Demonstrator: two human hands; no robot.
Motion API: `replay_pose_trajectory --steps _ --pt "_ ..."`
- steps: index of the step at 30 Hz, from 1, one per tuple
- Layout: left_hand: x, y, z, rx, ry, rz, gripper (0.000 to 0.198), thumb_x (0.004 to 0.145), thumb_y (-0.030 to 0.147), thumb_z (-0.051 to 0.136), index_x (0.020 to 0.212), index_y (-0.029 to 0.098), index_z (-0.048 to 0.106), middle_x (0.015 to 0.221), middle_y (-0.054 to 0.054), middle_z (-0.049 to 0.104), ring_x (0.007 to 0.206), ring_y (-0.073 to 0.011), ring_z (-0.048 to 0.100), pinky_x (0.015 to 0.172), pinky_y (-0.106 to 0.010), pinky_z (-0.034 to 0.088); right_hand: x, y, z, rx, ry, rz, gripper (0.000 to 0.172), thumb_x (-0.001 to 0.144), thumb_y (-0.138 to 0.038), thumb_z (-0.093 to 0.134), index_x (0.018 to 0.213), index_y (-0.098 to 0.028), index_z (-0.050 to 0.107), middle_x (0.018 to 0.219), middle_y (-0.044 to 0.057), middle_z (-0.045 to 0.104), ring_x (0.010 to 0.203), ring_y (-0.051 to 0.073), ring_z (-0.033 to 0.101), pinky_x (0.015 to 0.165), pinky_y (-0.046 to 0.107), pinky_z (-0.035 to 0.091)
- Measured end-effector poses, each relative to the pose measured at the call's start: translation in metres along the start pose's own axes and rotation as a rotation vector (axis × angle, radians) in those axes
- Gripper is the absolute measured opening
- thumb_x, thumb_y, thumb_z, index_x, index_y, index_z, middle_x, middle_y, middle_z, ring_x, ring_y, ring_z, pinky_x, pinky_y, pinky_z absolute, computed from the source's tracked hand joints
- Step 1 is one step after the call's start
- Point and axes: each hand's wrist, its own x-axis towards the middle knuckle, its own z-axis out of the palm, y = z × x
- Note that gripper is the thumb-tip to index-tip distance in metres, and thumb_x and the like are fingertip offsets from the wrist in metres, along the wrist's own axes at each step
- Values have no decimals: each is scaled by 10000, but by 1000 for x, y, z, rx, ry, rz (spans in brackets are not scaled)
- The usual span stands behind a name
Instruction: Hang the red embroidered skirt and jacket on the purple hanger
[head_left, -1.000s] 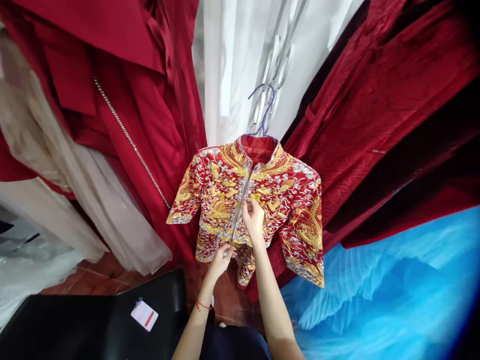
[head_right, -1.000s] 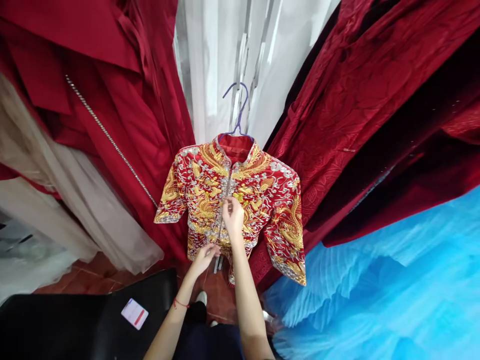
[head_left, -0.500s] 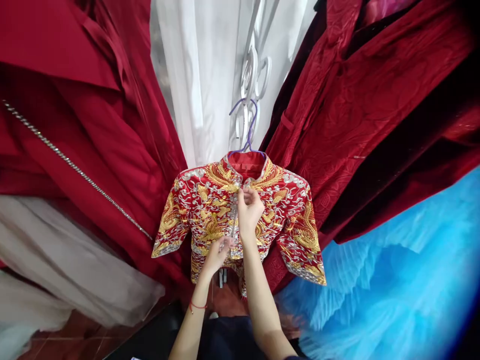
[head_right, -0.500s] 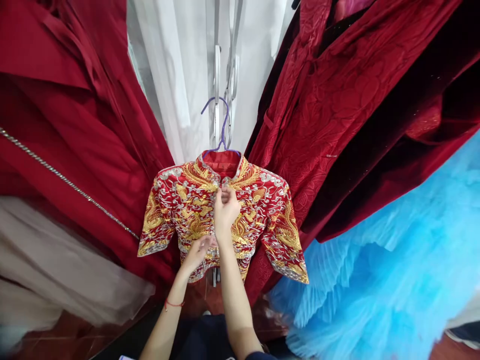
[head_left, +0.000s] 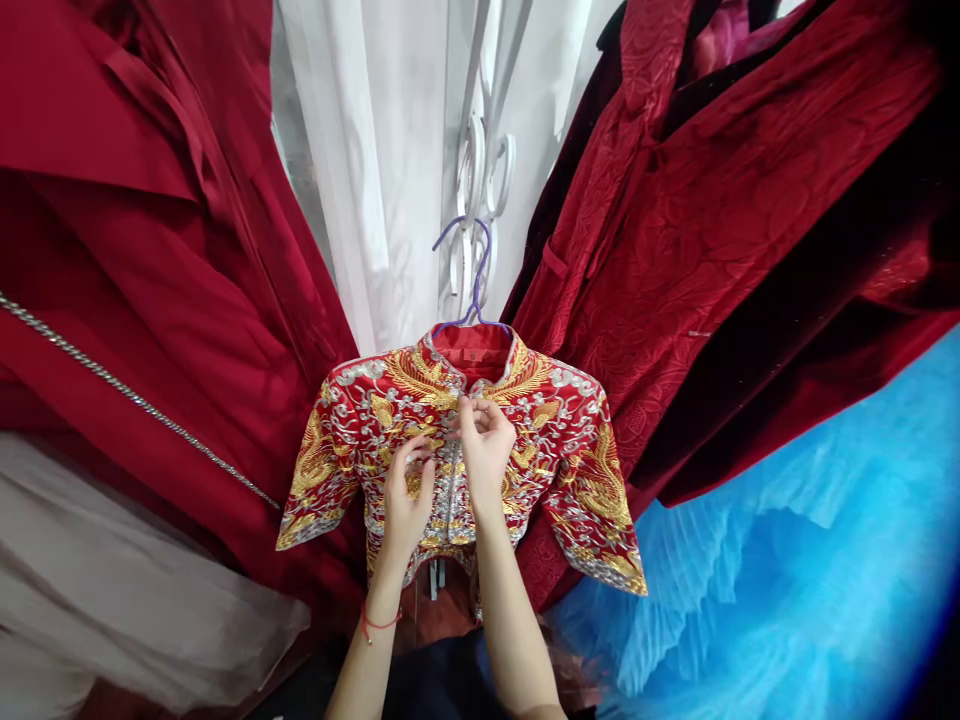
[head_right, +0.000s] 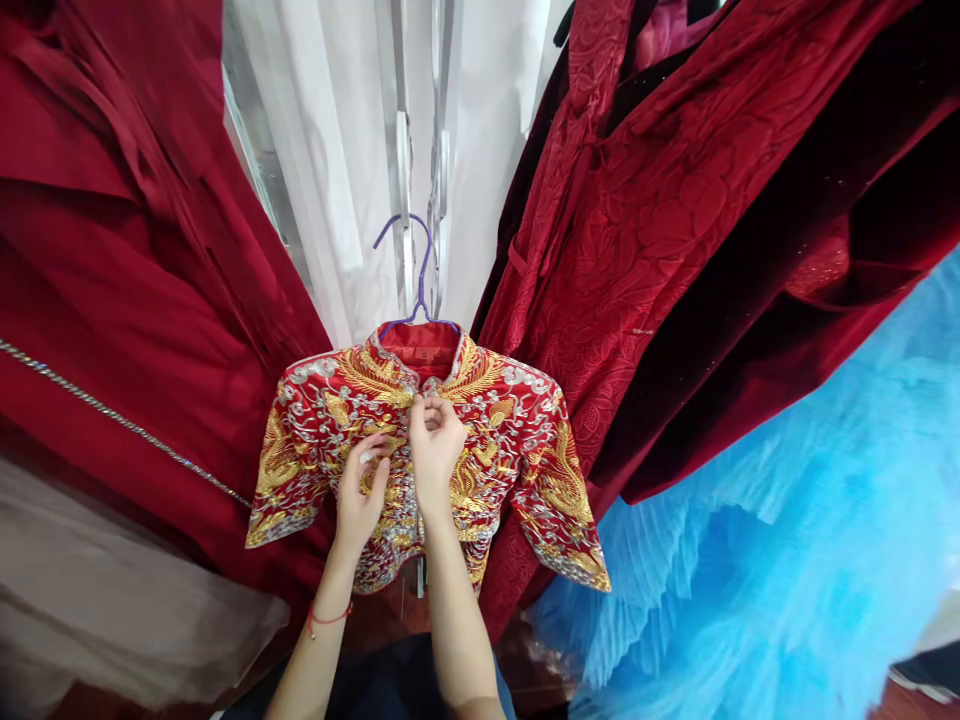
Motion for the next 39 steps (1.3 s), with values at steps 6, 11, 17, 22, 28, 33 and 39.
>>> replay_pose_trajectory --steps 6,11,17,22,28,33,39 --pt "12 3 22 -3 53 87 425 983 341 532 1394 241 487 1416 -147 541 1271 -242 567 1059 -421 496 -9 1 -2 6 -149 -13 360 903 -536 590 772 -202 625 603 -4 636 517 138 580 540 253 487" --pt "10 -2 21 -21 31 56 486 987 377 522 1450 253 439 1448 -150 521 1308 -256 545 1093 -440 472 -7 -1 -1 71 -181 8 383 941 -539 539 796 -198 635 599 -12 627 514 127 574 540 239 476" --pt "6 -1 11 8 -11 27 524 982 399 534 1478 265 427 1455 -141 529 1330 -256 533 1098 -431 460 0 0 -4 142 -208 42 365 934 -489 539 759 -187 645 570 -16 612 506 127 569 545 246 476" --pt "5 -4 9 15 -51 41 527 986 393 527 1492 291 423 1517 -120 482 1380 -259 490 1107 -429 456 -8 12 -6 154 -219 69 381 922 -515 527 720 -201 604 543 -29 585 475 125 536 514 250 452" --pt "6 -2 9 -1 -76 32 525 996 386 507 1507 308 415 1512 -113 488 1343 -252 521 1059 -409 496 -11 28 -6 222 -239 74 375 917 -529 533 726 -211 583 519 -46 546 453 117 496 500 249 435" --pt "6 -3 12 -22 -59 18 526 984 398 530 1492 292 441 1510 -127 489 1320 -258 541 1037 -412 519 -10 30 -11 209 -271 108 387 904 -550 531 709 -217 561 499 -51 527 437 113 476 474 243 408" --pt "6 -3 13 -63 5 -51 408 986 391 534 1371 255 543 1396 -120 585 1241 -227 595 1036 -384 509 -9 30 -13 228 -284 126 401 902 -560 536 704 -211 561 480 -47 543 410 104 462 458 237 385"
